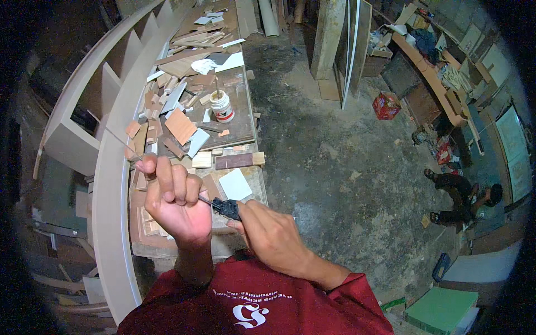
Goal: Cutting a small piece of wood using a small saw.
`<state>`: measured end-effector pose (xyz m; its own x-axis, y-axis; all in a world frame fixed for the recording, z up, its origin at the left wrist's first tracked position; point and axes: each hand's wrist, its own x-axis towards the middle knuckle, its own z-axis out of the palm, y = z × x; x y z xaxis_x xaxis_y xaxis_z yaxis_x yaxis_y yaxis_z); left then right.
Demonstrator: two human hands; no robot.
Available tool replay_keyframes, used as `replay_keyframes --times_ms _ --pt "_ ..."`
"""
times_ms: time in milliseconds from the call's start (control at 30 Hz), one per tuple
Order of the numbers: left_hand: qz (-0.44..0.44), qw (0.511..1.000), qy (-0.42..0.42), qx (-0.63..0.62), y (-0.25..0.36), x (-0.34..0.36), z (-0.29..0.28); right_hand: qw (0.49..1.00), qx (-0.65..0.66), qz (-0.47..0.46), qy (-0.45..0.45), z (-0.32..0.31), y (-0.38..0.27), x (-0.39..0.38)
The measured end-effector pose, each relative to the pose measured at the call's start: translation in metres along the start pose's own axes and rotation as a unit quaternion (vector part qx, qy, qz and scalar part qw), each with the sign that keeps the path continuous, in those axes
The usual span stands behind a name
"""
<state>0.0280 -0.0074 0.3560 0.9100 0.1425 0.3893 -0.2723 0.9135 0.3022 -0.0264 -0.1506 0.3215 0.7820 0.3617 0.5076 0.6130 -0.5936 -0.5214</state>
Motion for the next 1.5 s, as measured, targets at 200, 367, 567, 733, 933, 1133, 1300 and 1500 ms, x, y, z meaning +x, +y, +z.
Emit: replay_keyframes --times_ms 200,367,567,733,933,1133,1300,1500 --pt "-0.028 0.999 -0.034 0.023 -0.01 -0.008 -0.003 1.0 0.01 -0.001 0.009 0.01 0.003 0.0" --pt "-0.016 0.997 -0.073 0.012 -0.013 -0.012 0.004 0.999 0.019 -0.005 0.035 0.01 -0.002 -0.004" --pt "-0.047 0.998 -0.05 -0.003 -0.012 -0.012 0.002 0.989 0.137 0.038 -0.04 0.0 -0.005 -0.001" --pt "-0.021 0.999 -0.046 -0.002 -0.014 -0.012 0.0 0.996 0.083 0.036 -0.024 -0.001 -0.005 0.004" --pt "-0.021 0.993 0.118 -0.009 -0.007 0.008 -0.014 0.98 0.153 0.036 -0.125 -0.008 0.014 0.015" --pt "0.074 0.985 0.138 0.076 0.002 0.03 -0.038 0.97 0.158 0.18 -0.047 -0.009 0.021 -0.006" --pt "0.111 0.976 0.165 0.093 0.0 0.027 -0.04 0.964 0.162 0.176 0.113 0.008 0.022 -0.011" --pt "0.181 0.971 0.133 0.08 -0.007 0.017 -0.027 0.975 0.084 0.15 0.14 0.008 0.024 -0.009"
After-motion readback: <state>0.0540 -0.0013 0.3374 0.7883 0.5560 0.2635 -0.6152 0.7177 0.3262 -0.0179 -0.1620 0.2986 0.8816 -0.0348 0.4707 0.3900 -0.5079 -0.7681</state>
